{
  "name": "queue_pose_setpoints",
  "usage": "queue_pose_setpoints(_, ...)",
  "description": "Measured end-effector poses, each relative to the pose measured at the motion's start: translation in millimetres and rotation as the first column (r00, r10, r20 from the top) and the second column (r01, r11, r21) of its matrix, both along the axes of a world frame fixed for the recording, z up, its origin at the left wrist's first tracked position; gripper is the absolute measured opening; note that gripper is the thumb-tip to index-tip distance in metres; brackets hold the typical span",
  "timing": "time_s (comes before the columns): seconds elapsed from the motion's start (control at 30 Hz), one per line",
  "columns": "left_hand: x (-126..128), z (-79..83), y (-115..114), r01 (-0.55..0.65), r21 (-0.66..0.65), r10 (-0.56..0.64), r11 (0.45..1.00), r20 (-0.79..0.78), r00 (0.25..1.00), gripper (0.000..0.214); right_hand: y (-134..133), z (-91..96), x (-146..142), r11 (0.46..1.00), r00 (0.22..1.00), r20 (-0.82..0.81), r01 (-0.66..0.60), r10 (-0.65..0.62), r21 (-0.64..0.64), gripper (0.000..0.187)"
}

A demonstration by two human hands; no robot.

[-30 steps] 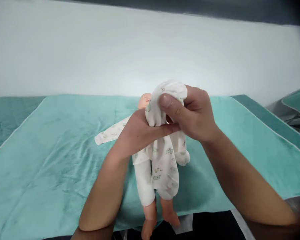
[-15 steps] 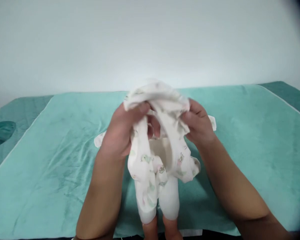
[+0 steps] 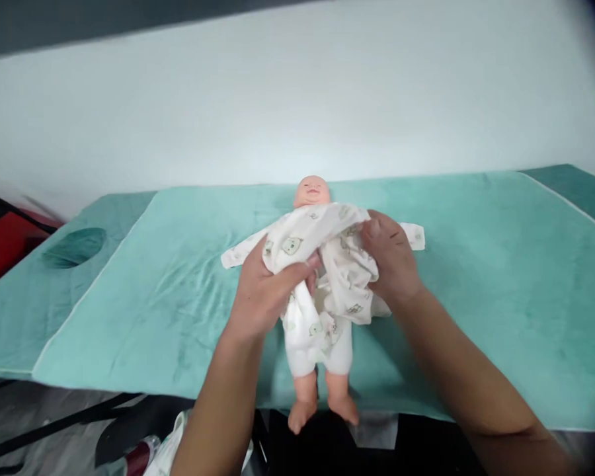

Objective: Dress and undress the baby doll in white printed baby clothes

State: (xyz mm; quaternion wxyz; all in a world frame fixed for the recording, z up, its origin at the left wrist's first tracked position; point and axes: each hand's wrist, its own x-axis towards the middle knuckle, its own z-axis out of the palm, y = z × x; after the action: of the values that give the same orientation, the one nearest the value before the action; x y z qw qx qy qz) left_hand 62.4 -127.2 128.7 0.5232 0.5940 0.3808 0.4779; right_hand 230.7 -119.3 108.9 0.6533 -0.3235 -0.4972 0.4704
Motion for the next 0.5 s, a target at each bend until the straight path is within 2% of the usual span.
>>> queue_pose_setpoints(0.1, -10, 15.0, -44, 0.069, 0.003, -0.067, 0.998, -0.217, 0.974, 0.035, -32, 18.7, -16, 0.996, 0.994, 0.097, 0.039, -0.046, 0.076, 0.056)
queue_pose_setpoints(0.17, -13, 23.4, -70, 0.023, -0.014, -0.026, 1.0, -0.302, 0.953, 0.035, -49, 39.1, -25, 0.989, 0.985, 0.157, 0.047, -0.069, 0.139, 0.057)
queue_pose_setpoints(0.2, -14, 27.5, -79, -0.015, -0.017, 0.009, 1.0, -0.294, 0.956, 0.033, -56, 50.9, -27, 0.986, 0.982, 0.182, 0.027, -0.058, 0.165, 0.057)
queue_pose_setpoints(0.3, -19, 44.9, -95, -0.094, 0.015, 0.095, 0.995, -0.075, 0.993, 0.033, -70, 87.9, -27, 0.976, 0.97, 0.243, -0.081, 0.03, 0.202, 0.055)
queue_pose_setpoints(0.4, -23, 72.8, -100, -0.107, 0.079, 0.088, 0.991, 0.221, 0.971, 0.039, -82, 122.5, -16, 0.949, 0.916, 0.344, -0.271, 0.205, 0.159, 0.049)
queue_pose_setpoints(0.43, -23, 82.5, -103, -0.097, 0.099, 0.065, 0.99, 0.281, 0.958, 0.038, -87, 132.9, -11, 0.924, 0.865, 0.412, -0.364, 0.287, 0.12, 0.047)
queue_pose_setpoints(0.5, -21, 97.9, -111, -0.059, 0.123, 0.014, 0.991, 0.337, 0.941, 0.031, -100, 151.5, -2, 0.847, 0.694, 0.578, -0.531, 0.429, 0.009, 0.041)
